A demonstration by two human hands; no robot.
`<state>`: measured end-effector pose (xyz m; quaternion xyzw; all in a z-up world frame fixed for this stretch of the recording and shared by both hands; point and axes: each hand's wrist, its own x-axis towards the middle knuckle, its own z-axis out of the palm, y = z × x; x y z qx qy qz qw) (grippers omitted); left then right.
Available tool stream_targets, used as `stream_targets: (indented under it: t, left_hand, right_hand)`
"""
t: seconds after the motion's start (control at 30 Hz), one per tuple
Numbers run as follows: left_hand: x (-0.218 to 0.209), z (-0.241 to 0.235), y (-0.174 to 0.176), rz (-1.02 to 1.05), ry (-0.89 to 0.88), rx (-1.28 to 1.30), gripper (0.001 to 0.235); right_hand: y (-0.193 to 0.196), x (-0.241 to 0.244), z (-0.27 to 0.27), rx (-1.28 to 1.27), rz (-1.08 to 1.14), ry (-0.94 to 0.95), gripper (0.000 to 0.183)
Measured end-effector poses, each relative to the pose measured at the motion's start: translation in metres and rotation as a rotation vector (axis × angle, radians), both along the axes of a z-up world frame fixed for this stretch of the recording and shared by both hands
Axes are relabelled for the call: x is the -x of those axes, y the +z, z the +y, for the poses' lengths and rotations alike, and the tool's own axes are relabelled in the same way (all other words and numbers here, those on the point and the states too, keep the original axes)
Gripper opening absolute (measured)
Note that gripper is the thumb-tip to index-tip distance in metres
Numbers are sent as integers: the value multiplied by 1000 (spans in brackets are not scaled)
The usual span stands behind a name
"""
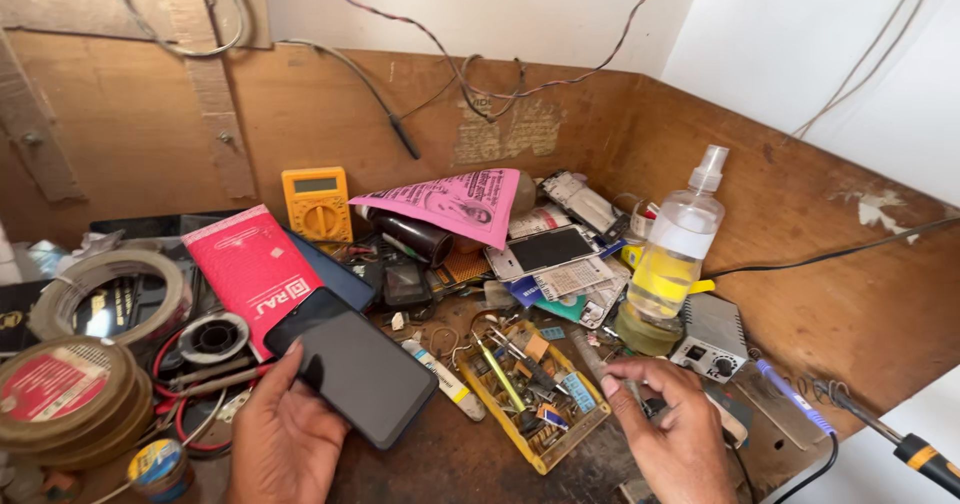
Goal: The person holds a blue smartphone and repeatedly presses along its edges and back, then rotates it to inspect the screen and sides. The person continues to press and rotate the phone, checking for fit or alignment without using tools.
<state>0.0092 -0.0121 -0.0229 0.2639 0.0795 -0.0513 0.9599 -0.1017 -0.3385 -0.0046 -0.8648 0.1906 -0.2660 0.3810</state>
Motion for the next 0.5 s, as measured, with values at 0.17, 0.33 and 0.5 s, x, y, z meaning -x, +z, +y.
stream_targets:
  t: [0.17,0.33,0.5]
  left_hand:
    - [1,-4,1,27,-9,17,41]
    - [2,-6,9,46,-41,10,47]
    - [3,-8,13,44,-51,-17,51]
  right_hand:
    - [3,-8,-4,154,-4,54,23]
    - [20,-15,2,177,112,124,22]
    - [30,-27,11,186,266,165,17]
